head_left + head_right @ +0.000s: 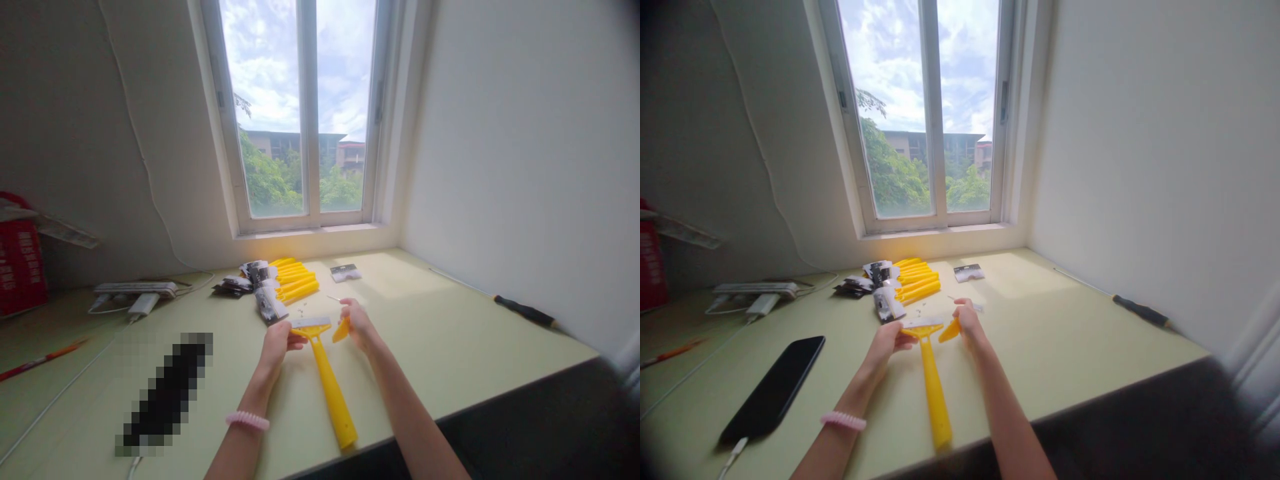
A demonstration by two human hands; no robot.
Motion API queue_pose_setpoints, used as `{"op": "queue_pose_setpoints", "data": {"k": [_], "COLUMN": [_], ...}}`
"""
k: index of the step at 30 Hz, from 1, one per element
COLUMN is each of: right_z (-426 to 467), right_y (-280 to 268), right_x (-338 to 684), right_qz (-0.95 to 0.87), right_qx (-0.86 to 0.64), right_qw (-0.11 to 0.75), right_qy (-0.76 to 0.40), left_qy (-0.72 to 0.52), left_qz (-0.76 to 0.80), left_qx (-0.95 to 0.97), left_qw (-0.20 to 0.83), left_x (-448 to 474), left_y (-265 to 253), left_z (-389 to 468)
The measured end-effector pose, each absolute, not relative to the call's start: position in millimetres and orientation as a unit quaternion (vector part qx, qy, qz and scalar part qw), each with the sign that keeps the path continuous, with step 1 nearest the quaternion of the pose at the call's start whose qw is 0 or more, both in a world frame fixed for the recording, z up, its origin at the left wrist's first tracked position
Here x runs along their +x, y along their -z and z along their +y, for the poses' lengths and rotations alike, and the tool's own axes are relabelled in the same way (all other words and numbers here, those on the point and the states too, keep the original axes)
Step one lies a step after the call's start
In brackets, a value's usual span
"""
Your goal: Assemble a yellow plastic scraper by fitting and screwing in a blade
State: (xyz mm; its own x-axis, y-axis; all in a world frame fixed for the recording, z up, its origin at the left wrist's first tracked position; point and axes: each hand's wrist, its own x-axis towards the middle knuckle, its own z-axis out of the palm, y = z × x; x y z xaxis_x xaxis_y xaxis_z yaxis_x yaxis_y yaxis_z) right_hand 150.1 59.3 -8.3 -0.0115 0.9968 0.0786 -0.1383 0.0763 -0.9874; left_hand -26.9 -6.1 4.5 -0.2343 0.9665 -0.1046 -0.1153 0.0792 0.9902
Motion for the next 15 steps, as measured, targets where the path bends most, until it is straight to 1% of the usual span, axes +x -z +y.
{"op": "queue_pose_setpoints", "data": {"k": [3,5,7,11,15], "right_z": [52.4,48.3,45.1,41.4,39.4], "right_y": [0.5,-4.3,-6.9,-5.8,-2.9], "right_x": [147.8,144.6,139.7,127.5,117.0], "right_qz": [-0.439,-0.444,-0.44,-0.445,-0.478], "right_qx": [-0.421,-0.381,-0.361,-0.367,-0.358], "right_qw": [0.546,0.571,0.603,0.652,0.649], "right_qy": [-0.576,-0.576,-0.559,-0.491,-0.471], "left_qy": [-0.559,-0.561,-0.56,-0.556,-0.553], "left_qz": [0.551,0.547,0.545,0.546,0.549], "left_qx": [0.386,0.391,0.396,0.395,0.393], "left_qw": [0.484,0.483,0.483,0.486,0.488], "left_x": [-27.8,-28.5,-29.1,-29.5,-28.6], "left_y": [-2.4,-0.3,1.7,3.7,1.4], "left_z": [-5.9,-5.1,-3.7,-1.2,-2.2]}}
